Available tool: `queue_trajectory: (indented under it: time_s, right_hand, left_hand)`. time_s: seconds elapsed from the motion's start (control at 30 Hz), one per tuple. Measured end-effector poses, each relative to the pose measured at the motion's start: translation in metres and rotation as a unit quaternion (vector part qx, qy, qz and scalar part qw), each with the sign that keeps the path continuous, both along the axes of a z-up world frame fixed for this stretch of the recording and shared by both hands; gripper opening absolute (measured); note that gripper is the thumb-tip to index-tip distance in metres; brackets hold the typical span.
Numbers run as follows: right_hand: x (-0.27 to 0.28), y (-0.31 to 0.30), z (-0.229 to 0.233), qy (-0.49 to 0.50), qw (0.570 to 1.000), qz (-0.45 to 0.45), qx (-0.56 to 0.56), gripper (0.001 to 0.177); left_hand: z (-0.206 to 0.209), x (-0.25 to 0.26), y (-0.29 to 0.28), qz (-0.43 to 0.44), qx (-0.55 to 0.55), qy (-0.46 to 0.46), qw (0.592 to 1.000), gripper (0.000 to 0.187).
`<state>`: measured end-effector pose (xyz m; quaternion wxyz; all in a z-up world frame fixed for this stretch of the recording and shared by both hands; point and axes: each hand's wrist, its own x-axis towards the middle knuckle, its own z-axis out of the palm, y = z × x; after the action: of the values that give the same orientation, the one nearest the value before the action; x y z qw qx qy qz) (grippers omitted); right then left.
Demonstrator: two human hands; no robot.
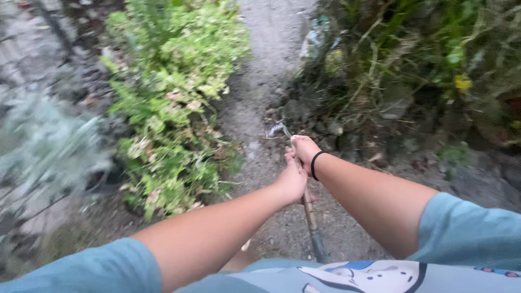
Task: The person waters various plants in a garden using a hose. They begin by spraying a large cycad-like plant, then move along a path to water smaller shrubs and ground cover. The person adjusts the water flow by covering the hose end with their hand.
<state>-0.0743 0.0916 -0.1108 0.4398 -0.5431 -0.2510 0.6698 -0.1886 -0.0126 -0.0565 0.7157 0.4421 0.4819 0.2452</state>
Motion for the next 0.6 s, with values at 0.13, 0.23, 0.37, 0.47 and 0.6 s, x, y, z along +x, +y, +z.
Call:
queue_trajectory:
  time_s: [0.13, 0.23, 0.37, 0.47, 0.6]
  right_hand:
    - [-0.017, -0.009, -0.001, 0.001, 0.993, 0.085, -0.078, 0.013]
    - [-0.028, -0.029, 0.017, 0.028, 0.983, 0.13, -0.125, 0.012]
    - [-0.049, -0.044, 0.048, 0.038, 0.98, 0.162, -0.106, 0.006]
    - [-0.073, -0.05, 0.068, 0.082, 0.965, 0.236, -0.079, 0.006]
    - [-0.109, -0.065, 0.094, 0.052, 0.963, 0.232, -0.126, 0.017]
  left_hand:
    - [-0.014, -0.042, -0.019, -0.035, -0.014, -0.026, 0.999, 0.08]
    - [-0.047, -0.088, -0.02, 0.004, -0.084, -0.033, 0.996, 0.065]
    - [-0.089, -0.163, -0.011, 0.101, -0.092, 0.045, 0.99, 0.048]
    - [-0.09, -0.205, -0.003, 0.162, -0.105, 0.086, 0.977, 0.045]
    - [-0.068, -0.245, 0.0, 0.208, -0.096, 0.127, 0.965, 0.041]
